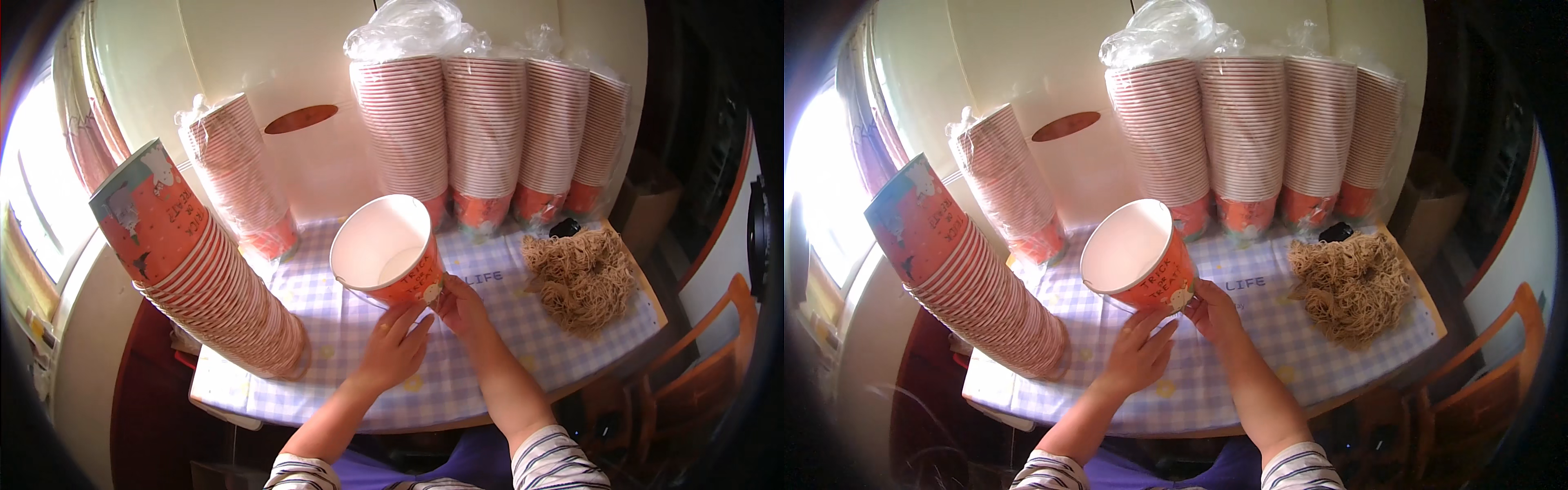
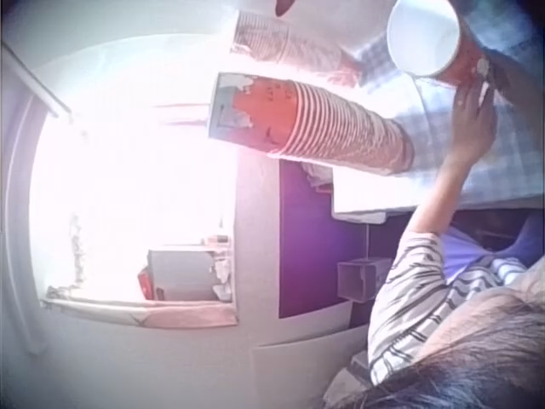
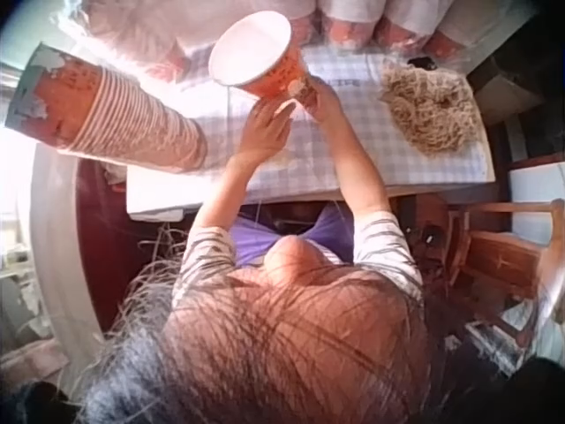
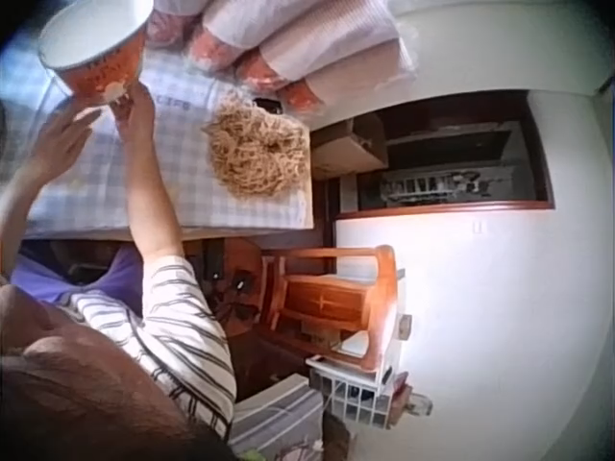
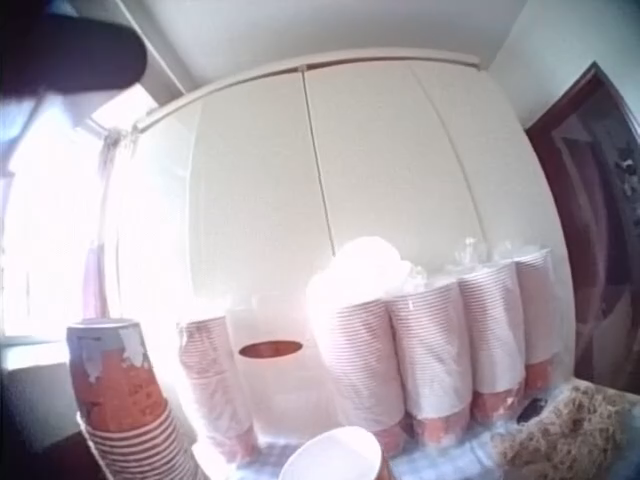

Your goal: Attach a string handle to a paper bucket by threading it through holes and tying knots.

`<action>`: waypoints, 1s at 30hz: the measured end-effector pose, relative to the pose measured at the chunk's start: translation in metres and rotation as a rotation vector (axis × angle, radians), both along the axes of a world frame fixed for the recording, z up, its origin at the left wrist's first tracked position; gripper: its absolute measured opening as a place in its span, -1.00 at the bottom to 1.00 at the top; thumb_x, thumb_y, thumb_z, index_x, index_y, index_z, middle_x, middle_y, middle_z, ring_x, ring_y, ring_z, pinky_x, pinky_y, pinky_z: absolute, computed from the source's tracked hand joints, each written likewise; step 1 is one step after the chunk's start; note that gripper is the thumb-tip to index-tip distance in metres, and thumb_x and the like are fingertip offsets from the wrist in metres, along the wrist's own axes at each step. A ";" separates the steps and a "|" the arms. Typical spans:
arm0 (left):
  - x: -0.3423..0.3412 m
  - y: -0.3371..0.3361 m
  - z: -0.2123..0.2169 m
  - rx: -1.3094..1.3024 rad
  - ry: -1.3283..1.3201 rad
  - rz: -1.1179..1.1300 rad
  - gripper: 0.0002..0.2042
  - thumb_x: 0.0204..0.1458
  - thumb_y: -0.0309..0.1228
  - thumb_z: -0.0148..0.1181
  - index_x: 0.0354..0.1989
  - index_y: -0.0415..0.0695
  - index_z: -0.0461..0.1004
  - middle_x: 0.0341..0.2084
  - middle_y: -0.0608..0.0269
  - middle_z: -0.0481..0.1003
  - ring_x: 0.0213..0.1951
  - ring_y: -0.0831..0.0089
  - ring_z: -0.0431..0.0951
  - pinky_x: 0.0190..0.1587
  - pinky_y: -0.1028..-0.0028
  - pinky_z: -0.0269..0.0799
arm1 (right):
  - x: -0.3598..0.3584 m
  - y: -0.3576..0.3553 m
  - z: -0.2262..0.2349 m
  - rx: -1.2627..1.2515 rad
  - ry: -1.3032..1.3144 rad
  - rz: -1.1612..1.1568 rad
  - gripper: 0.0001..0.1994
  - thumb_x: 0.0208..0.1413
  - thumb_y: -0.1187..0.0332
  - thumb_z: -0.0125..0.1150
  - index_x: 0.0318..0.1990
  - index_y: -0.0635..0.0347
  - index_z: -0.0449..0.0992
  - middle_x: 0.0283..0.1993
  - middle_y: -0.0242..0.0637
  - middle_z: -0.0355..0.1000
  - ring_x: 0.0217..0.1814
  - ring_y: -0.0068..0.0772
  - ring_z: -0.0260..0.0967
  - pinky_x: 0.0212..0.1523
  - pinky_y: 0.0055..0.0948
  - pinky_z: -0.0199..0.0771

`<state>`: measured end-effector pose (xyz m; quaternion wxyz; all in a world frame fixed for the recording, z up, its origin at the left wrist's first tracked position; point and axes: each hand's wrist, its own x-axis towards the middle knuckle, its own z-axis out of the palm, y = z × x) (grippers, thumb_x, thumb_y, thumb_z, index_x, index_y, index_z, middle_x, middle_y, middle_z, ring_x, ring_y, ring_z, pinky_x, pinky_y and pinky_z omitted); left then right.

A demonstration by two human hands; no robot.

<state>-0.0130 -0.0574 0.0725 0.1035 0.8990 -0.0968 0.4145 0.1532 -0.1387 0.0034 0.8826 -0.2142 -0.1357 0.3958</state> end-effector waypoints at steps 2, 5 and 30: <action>-0.023 0.014 0.014 0.166 -0.134 -0.038 -0.73 -0.19 -0.48 0.19 -0.22 -0.16 0.54 -0.06 0.13 0.43 -0.07 0.20 0.45 0.01 0.18 0.34 | -0.002 0.000 0.003 0.000 0.035 0.034 -0.80 0.20 0.34 0.00 -0.14 0.28 0.40 -0.15 -0.19 0.46 -0.13 -0.38 0.45 -0.09 -0.36 0.52; -0.041 0.049 0.029 0.052 -0.140 0.055 -0.70 -0.17 -0.46 0.18 -0.18 -0.15 0.52 -0.02 0.12 0.41 0.01 0.13 0.38 0.08 0.16 0.22 | 0.002 -0.003 0.000 -0.048 0.043 0.051 -0.76 0.20 0.30 0.01 -0.10 0.29 0.40 -0.12 -0.20 0.46 -0.12 -0.39 0.44 -0.08 -0.38 0.51; 0.012 0.043 0.023 -0.386 0.174 0.065 -0.87 -0.04 -0.48 0.18 -0.30 -0.16 0.53 -0.47 0.18 0.52 -0.39 0.25 0.51 -0.17 0.34 0.33 | -0.049 0.002 0.031 -0.593 -1.576 -1.080 -0.71 -0.21 0.34 0.39 -0.31 0.10 0.41 -0.26 -0.25 0.30 -0.24 -0.14 0.27 -0.22 -0.24 0.28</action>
